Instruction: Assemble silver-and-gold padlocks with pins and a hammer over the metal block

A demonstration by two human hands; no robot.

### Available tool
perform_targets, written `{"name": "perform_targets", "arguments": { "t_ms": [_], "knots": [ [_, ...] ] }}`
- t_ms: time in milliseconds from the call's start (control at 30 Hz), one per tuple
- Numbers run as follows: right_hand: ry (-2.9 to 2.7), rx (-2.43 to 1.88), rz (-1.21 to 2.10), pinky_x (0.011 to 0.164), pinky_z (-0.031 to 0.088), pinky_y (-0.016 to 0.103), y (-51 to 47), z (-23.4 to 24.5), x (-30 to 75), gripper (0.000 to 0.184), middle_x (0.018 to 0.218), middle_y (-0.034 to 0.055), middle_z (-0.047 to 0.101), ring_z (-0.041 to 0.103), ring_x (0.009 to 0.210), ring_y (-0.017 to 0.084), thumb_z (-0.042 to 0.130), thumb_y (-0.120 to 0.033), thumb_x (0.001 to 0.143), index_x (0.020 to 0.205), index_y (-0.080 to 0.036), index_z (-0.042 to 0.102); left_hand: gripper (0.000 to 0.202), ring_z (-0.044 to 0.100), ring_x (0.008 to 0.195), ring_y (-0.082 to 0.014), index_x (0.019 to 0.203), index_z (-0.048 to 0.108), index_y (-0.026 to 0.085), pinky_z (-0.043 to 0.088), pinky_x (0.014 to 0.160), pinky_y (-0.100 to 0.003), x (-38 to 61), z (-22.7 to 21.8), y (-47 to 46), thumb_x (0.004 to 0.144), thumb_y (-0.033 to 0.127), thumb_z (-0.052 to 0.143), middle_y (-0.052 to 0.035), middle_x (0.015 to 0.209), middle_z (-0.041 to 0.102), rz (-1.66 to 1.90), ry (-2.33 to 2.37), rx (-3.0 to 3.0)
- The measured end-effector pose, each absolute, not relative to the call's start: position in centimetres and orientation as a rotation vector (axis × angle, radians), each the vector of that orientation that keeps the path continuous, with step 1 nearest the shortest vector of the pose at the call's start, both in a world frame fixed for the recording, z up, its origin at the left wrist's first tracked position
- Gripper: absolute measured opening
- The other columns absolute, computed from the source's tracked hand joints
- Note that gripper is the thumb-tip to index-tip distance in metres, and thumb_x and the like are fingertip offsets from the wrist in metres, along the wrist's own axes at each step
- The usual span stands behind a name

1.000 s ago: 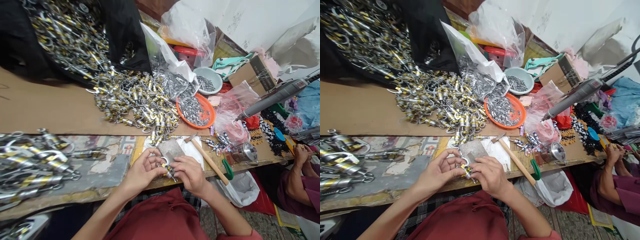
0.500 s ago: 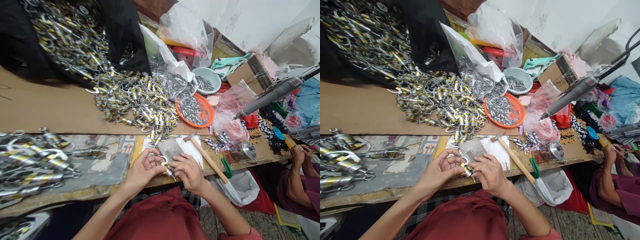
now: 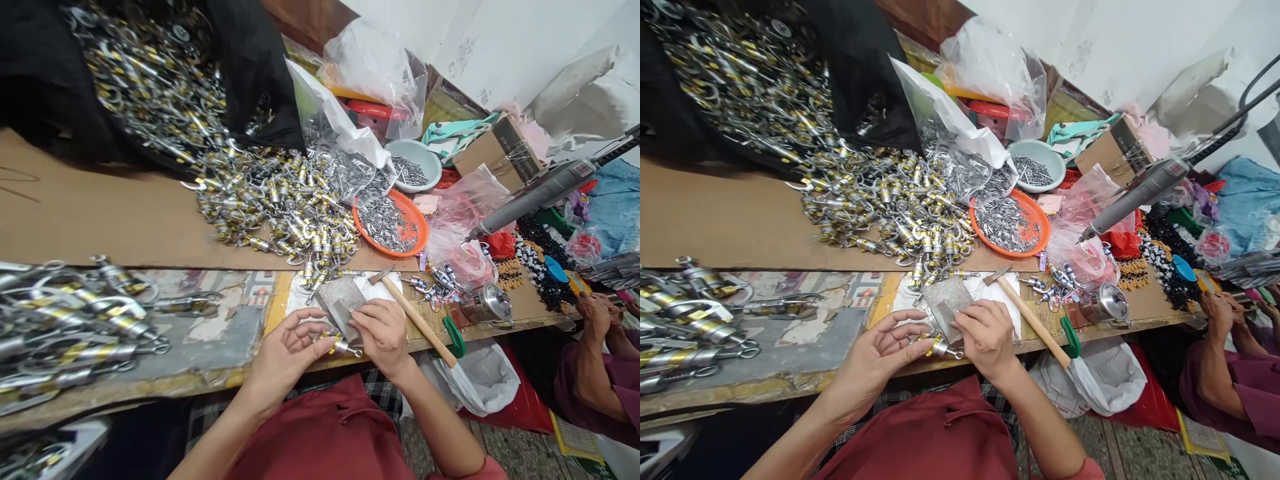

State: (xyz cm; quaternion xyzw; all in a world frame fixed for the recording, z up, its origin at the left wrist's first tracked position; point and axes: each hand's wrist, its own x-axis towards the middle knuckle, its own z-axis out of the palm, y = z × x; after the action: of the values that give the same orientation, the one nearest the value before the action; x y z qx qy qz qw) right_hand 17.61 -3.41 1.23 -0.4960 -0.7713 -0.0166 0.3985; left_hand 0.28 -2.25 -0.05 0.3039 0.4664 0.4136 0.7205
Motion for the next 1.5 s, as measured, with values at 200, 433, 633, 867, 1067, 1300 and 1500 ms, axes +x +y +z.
{"name": "perform_targets", "arguments": {
  "t_ms": [200,433,633,867,1067,1300,1500],
  "knots": [
    [-1.803,-1.236,0.205,0.076,0.054,0.032,-6.7,3.7,15.7,0.033,0.096,0.0092,0.066,0.063,0.087,0.019,0.060,-0.019,0.083,0.116,-0.021,0.058,0.040,0.064,0.074,-0.0150,0.090,0.060,0.021,0.054,0.064,-0.020,0.6,1.9,-3.7,0.056,0.025,0.081,0.0011,0.075,0.069,1.120,1.004,0.668],
    [-1.836,-1.052,0.056,0.067,0.055,0.022,-7.5,3.3,14.6,0.028,0.089,0.0081,0.069,0.067,0.079,0.015,0.060,-0.009,0.081,0.105,-0.021,0.064,0.043,0.067,0.077,-0.0179,0.097,0.057,0.023,0.055,0.067,-0.023,0.6,3.6,-4.7,0.061,0.026,0.079,0.0002,0.074,0.072,1.168,0.922,0.631],
    [-1.889,-1.003,-0.027,0.066,0.057,0.025,-7.5,3.5,15.0,0.030,0.088,0.0060,0.070,0.067,0.081,0.016,0.051,-0.009,0.084,0.107,-0.025,0.062,0.043,0.067,0.075,-0.0184,0.099,0.054,0.024,0.055,0.064,-0.024,0.5,4.6,-4.4,0.062,0.023,0.078,0.0020,0.066,0.070,1.194,0.827,0.564],
    [-1.880,-1.019,0.001,0.065,0.056,0.025,-7.6,3.6,15.4,0.034,0.091,0.0076,0.070,0.067,0.080,0.016,0.052,-0.008,0.083,0.111,-0.025,0.060,0.040,0.067,0.077,-0.0193,0.100,0.057,0.023,0.055,0.068,-0.025,-0.3,4.3,-4.1,0.064,0.020,0.075,0.0002,0.070,0.071,1.106,0.887,0.814],
    [-1.775,-1.124,0.165,0.066,0.056,0.023,-7.6,2.4,15.3,0.030,0.090,0.0067,0.069,0.067,0.077,0.015,0.059,-0.009,0.081,0.106,-0.025,0.066,0.042,0.065,0.067,-0.0177,0.099,0.060,0.020,0.053,0.062,-0.024,-0.4,3.2,-3.1,0.061,0.026,0.077,0.0000,0.067,0.069,0.978,0.901,0.800],
    [-1.584,-1.278,0.387,0.059,0.055,0.023,-6.9,1.3,14.4,0.016,0.076,0.0065,0.069,0.065,0.066,0.014,0.060,-0.019,0.081,0.092,-0.019,0.072,0.068,0.065,0.077,-0.0161,0.121,0.048,0.022,0.053,0.072,-0.026,0.3,1.1,-3.2,0.061,0.028,0.079,-0.0006,0.084,0.067,0.890,0.873,0.607],
    [-1.769,-1.393,0.346,0.071,0.052,0.030,-5.9,3.1,15.8,0.016,0.085,0.0059,0.068,0.062,0.078,0.017,0.057,-0.022,0.083,0.089,-0.023,0.072,0.071,0.065,0.075,-0.0155,0.125,0.043,0.023,0.054,0.072,-0.026,0.0,0.8,-2.7,0.064,0.026,0.078,0.0004,0.079,0.065,0.897,0.849,0.644]
  ]
}}
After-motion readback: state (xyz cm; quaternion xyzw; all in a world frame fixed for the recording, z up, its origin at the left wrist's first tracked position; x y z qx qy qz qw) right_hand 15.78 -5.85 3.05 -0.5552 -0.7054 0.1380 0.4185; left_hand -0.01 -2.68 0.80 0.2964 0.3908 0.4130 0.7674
